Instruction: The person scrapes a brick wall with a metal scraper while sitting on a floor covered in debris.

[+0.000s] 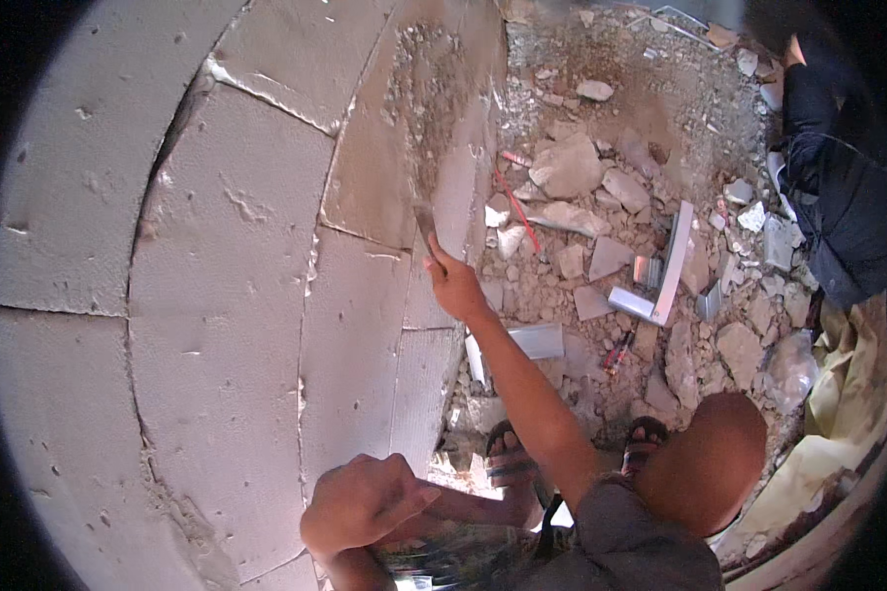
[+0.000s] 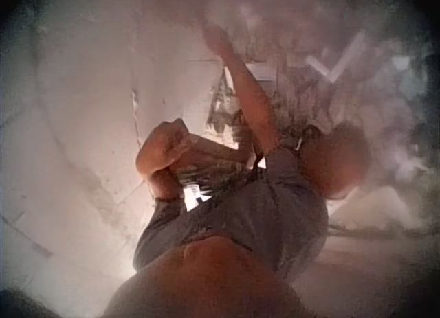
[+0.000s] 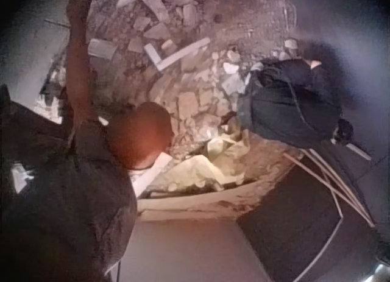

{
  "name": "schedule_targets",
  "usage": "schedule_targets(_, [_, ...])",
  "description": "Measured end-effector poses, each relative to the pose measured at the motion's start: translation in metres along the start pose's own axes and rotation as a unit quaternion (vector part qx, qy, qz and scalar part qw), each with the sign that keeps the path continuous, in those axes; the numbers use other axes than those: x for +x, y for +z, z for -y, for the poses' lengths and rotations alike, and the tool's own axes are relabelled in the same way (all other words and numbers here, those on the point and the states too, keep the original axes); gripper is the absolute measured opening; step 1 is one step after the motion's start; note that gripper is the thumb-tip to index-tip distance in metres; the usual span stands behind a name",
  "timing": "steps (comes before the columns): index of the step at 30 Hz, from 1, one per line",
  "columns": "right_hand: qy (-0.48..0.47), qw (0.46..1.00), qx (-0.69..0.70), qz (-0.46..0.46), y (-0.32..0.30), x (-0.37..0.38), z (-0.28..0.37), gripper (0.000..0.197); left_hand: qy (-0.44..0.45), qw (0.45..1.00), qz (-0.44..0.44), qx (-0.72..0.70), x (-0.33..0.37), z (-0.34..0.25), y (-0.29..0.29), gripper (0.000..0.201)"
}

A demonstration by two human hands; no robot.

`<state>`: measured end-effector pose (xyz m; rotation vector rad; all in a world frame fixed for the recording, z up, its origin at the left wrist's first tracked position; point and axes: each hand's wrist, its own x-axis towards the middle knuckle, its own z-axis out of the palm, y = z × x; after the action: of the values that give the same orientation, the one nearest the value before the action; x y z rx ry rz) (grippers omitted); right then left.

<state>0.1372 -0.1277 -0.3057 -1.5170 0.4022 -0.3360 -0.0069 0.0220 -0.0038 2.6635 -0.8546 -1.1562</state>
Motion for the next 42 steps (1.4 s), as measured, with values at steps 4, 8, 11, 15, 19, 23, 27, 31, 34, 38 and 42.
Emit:
schedule_targets(4, [-0.008, 1.000, -0.012, 0.014, -0.004, -0.007, 0.002, 0.048, 0.003, 1.000, 0.001, -0.027, -0.005, -0.003, -0.008, 0.028])
schedule_targets(8, [-0.009, 0.999, 0.013, 0.035, 0.003, -0.026, -0.001, 0.048, -0.061, 0.997, 0.022, -0.044, 0.003, -0.013, -0.013, 0.028])
schedule_targets(11, [-0.014, 0.999, 0.027, 0.022, 0.001, -0.010, 0.005, 0.047, -0.039, 0.998, 0.022, -0.040, 0.002, -0.011, -0.010, 0.028])
schedule_targets(15, [-0.017, 0.999, 0.019, 0.029, -0.010, 0.005, 0.009, 0.047, -0.004, 1.000, 0.007, -0.016, 0.001, -0.007, -0.006, 0.030])
schedule_targets(19, [0.019, 0.996, 0.024, 0.078, -0.013, -0.015, 0.036, 0.047, -0.026, 0.999, -0.015, -0.035, -0.002, -0.009, -0.009, 0.030])
schedule_targets(23, [-0.044, 0.997, 0.060, 0.036, -0.004, -0.018, 0.022, 0.046, -0.049, 0.998, 0.018, -0.034, 0.004, -0.017, -0.012, 0.028])
schedule_targets(27, [0.045, 0.994, 0.053, 0.085, -0.018, 0.016, 0.043, 0.045, 0.015, 1.000, 0.002, -0.016, 0.000, -0.003, 0.000, 0.026])
schedule_targets(31, [-0.004, 0.997, 0.053, 0.055, -0.028, 0.008, 0.047, 0.044, 0.010, 0.999, -0.020, -0.037, -0.003, -0.007, -0.005, 0.026])
schedule_targets(34, [0.006, 0.994, 0.045, 0.095, -0.023, -0.002, 0.041, 0.044, -0.025, 0.999, -0.009, -0.045, -0.001, -0.007, -0.004, 0.024])
schedule_targets(38, [-0.075, 0.996, 0.031, 0.044, -0.021, 0.011, 0.050, 0.045, -0.003, 1.000, -0.007, -0.025, 0.000, -0.010, -0.005, 0.024])
schedule_targets(42, [0.019, 0.997, 0.023, 0.065, -0.034, 0.021, 0.057, 0.044, 0.025, 0.999, -0.006, -0.031, -0.001, -0.003, 0.000, 0.024])
